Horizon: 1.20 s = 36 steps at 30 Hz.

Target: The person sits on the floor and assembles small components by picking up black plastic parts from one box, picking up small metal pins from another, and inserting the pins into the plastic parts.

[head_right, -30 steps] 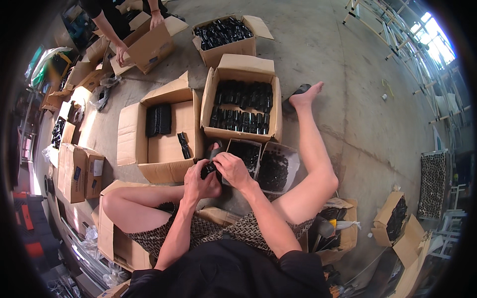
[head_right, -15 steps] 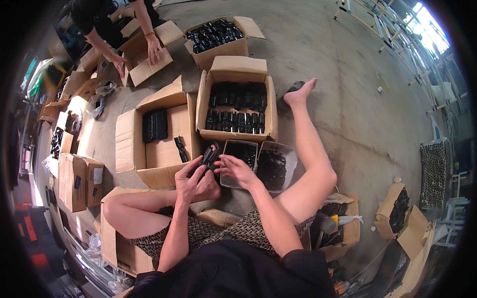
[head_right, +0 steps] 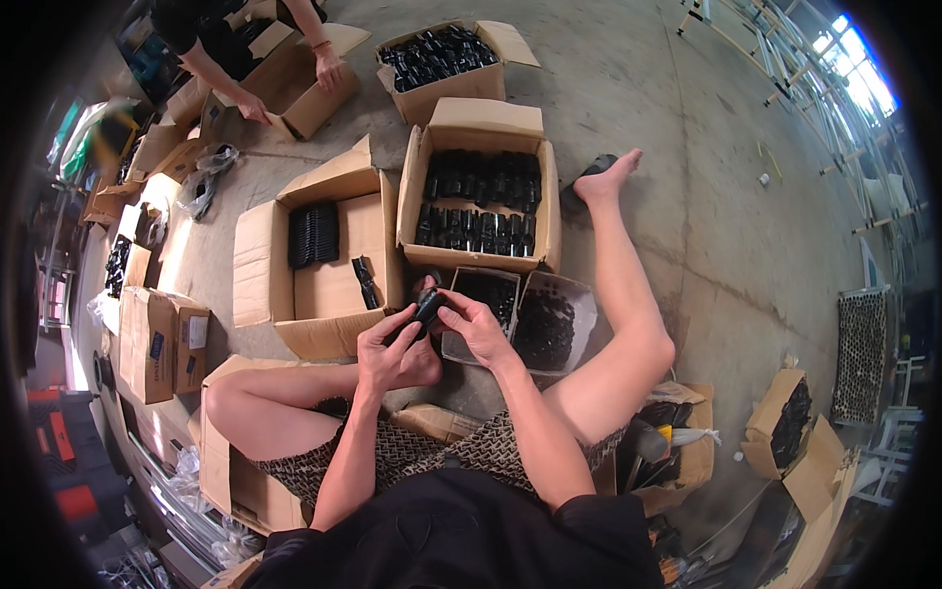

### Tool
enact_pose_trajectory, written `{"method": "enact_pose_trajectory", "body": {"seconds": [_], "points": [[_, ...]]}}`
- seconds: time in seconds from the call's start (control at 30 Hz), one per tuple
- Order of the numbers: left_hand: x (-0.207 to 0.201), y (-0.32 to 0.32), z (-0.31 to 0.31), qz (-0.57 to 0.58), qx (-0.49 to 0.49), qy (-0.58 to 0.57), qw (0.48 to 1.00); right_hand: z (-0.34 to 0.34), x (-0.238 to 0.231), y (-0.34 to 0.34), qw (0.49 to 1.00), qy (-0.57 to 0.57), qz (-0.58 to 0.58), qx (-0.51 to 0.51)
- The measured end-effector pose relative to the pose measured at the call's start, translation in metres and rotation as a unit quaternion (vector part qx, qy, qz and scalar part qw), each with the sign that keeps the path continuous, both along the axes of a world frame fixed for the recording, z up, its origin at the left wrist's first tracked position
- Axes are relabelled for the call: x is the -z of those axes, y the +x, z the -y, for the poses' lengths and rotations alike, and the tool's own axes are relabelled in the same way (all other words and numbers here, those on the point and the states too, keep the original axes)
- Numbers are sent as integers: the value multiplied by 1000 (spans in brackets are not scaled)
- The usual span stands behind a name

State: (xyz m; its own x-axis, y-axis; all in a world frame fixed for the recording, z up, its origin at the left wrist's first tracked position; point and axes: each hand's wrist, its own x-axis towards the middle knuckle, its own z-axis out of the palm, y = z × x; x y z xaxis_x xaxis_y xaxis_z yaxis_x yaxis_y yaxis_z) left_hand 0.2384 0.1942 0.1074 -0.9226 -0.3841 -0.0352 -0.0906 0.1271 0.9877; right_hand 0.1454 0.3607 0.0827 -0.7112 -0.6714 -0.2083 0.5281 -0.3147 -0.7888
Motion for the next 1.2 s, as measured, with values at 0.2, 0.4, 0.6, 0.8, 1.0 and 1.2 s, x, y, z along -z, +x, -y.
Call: {"method": "enact_pose_trajectory", "body": {"seconds": [0.2, 0.4, 0.6, 0.8, 1.0, 1.2], "points": [[-6, 0, 1, 24, 15, 9, 1000, -5, -4, -4, 1000, 1, -5, 10], [10, 0, -1, -42, 14, -37, 998, 4, -2, -2, 998, 49, -37, 22], [69, 4, -20, 27, -14, 189, 982, 6, 14, 0, 982, 183, -29, 33], [75, 3, -17, 71, -150, 524, 836, -34, 53, 3, 636, 637, -411, -144], [67, -6, -14, 34, -133, 552, 822, -29, 119, 14, 529, 705, -428, -201], [50, -6, -5, 54, -108, 496, 860, -39, 92, -7, 633, 604, -476, -91]]}}
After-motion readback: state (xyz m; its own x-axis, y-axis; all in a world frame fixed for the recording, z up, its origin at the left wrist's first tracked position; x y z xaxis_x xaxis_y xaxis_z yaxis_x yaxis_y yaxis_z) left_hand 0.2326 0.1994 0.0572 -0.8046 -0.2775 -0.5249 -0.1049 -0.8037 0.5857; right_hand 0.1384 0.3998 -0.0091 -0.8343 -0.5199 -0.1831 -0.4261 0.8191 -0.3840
